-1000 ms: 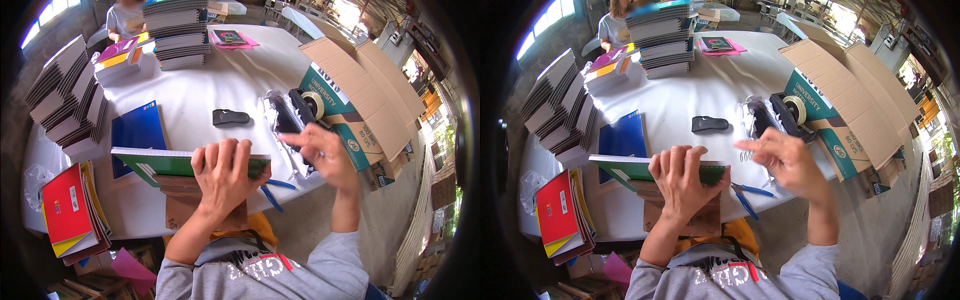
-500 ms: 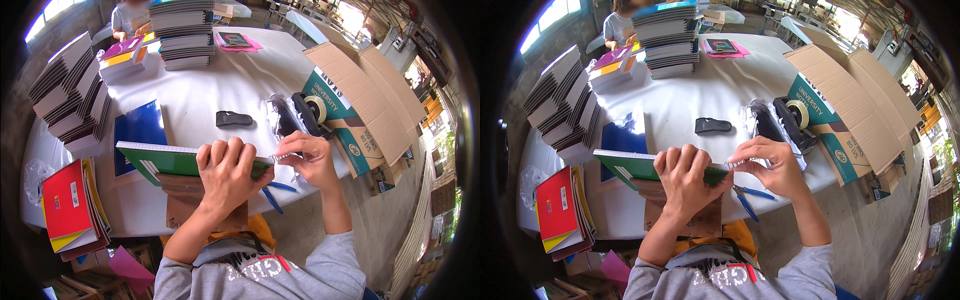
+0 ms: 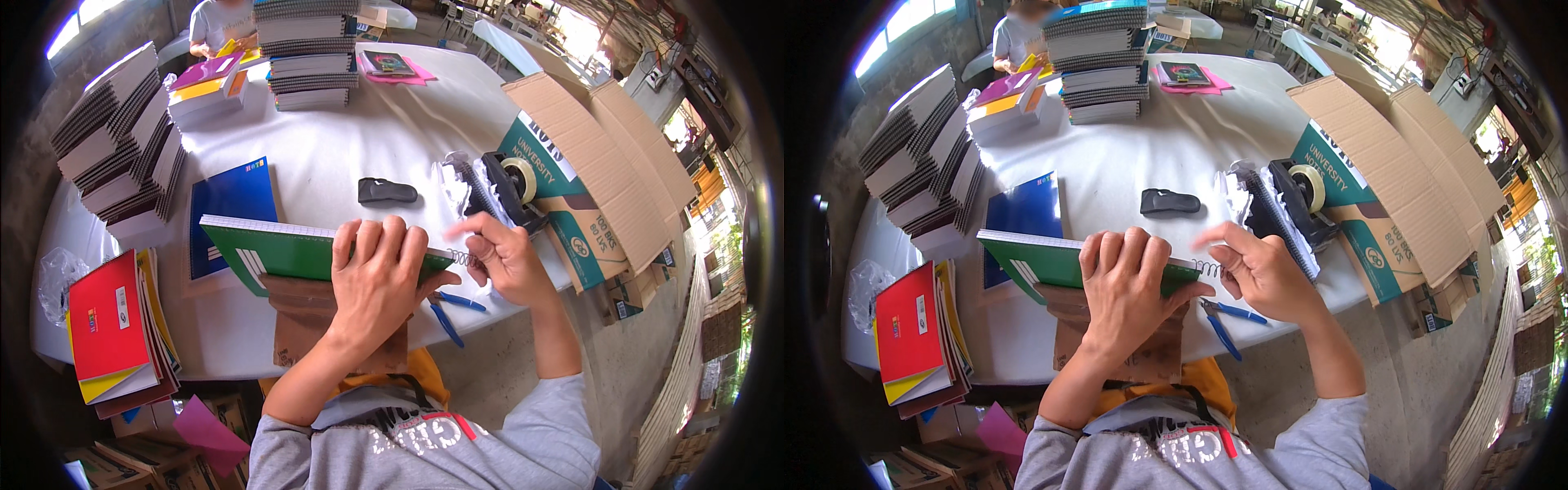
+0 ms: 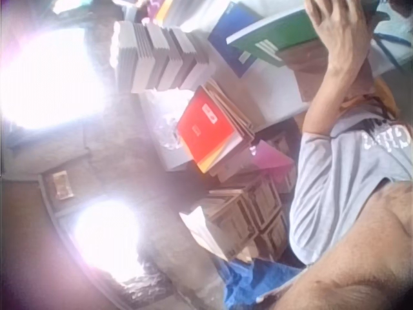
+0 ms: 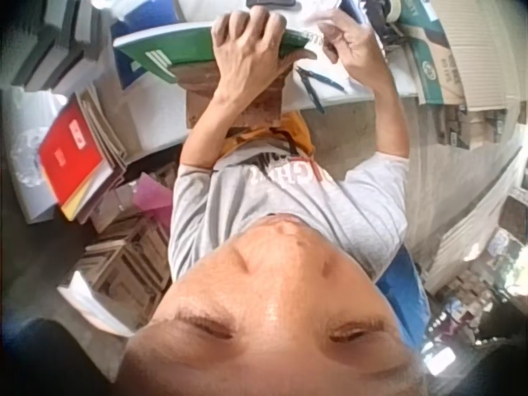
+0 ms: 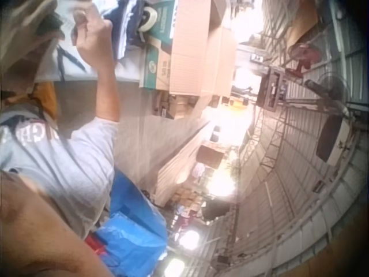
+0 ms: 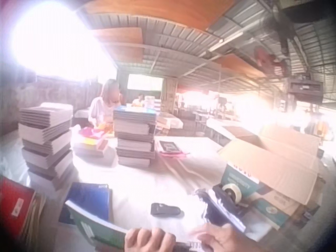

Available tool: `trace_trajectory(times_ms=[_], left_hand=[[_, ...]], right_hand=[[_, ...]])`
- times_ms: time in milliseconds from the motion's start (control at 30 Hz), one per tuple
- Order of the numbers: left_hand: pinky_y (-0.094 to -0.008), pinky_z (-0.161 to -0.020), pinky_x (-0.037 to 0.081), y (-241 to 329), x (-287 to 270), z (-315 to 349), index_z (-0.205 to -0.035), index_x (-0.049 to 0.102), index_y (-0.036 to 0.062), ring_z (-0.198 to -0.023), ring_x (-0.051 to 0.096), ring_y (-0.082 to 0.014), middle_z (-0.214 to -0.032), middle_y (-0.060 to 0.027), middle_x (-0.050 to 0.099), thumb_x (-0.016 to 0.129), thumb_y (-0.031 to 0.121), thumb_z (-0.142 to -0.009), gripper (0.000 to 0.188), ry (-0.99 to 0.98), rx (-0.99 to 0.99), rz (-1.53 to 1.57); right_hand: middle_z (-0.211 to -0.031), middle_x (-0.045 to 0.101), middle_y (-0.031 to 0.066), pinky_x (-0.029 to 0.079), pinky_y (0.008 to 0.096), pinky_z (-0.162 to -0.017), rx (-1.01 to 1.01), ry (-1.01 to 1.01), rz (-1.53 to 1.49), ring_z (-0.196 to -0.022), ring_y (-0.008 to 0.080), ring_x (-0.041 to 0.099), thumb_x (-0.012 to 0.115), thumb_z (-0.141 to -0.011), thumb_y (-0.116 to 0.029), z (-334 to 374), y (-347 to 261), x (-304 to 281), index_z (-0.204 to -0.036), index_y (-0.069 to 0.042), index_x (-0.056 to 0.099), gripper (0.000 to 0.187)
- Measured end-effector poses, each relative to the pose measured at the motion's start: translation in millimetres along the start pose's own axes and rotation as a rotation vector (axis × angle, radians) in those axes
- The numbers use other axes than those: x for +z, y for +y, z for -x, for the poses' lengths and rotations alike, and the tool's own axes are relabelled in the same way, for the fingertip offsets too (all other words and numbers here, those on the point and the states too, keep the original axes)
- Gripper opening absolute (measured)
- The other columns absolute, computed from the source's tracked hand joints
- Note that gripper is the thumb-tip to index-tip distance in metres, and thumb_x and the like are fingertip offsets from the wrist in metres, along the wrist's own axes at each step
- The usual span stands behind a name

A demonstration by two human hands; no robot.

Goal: The person places multi-colored notebook covers onto paper stacks and inserts a spiral binding using a manual binding guide.

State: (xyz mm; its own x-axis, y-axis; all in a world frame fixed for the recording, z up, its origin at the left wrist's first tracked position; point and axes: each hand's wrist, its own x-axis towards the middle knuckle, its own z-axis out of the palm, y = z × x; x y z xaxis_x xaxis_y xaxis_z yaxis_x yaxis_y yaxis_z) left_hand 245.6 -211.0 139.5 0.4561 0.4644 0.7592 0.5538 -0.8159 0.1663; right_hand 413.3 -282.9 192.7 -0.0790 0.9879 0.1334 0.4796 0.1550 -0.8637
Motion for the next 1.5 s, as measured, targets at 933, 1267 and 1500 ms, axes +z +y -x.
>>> trace_trajectory(times_ms=[933,1267,1500], left_hand=[[-0.0538,-0.106,0.007,-18,-14,9,-0.078,0.057,0.0082,-0.110,0.048,-0.0295,-0.086,-0.0076,0.049,0.076,0.055,-0.057,0.055,0.034,-0.062,0.061],[-0.0560,-0.107,0.006,-13,-12,13,-0.069,0.052,0.0032,-0.115,0.046,-0.0338,-0.093,-0.0149,0.052,0.076,0.053,-0.057,0.057,0.093,-0.108,0.020],[-0.0526,-0.108,0.004,-12,-14,16,-0.066,0.053,0.0050,-0.114,0.047,-0.0314,-0.089,-0.0152,0.052,0.075,0.053,-0.060,0.053,0.141,-0.128,0.034]], right_hand=[[-0.090,0.067,0.0112,0.049,0.0300,-0.077,0.002,0.077,-0.042,-0.083,0.0198,0.065,0.056,-0.076,0.002,-142,162,8,-0.110,-0.001,0.059,0.034],[-0.085,0.066,0.0219,0.053,0.0369,-0.077,-0.361,-0.080,-0.279,-0.082,0.0270,0.066,0.066,-0.078,-0.014,-42,70,-16,-0.083,0.001,0.069,0.016],[-0.086,0.067,0.0171,0.051,0.0318,-0.078,-0.374,-0.106,-0.115,-0.084,0.0233,0.065,0.060,-0.071,0.012,-49,54,-25,-0.088,0.002,0.067,0.020]])
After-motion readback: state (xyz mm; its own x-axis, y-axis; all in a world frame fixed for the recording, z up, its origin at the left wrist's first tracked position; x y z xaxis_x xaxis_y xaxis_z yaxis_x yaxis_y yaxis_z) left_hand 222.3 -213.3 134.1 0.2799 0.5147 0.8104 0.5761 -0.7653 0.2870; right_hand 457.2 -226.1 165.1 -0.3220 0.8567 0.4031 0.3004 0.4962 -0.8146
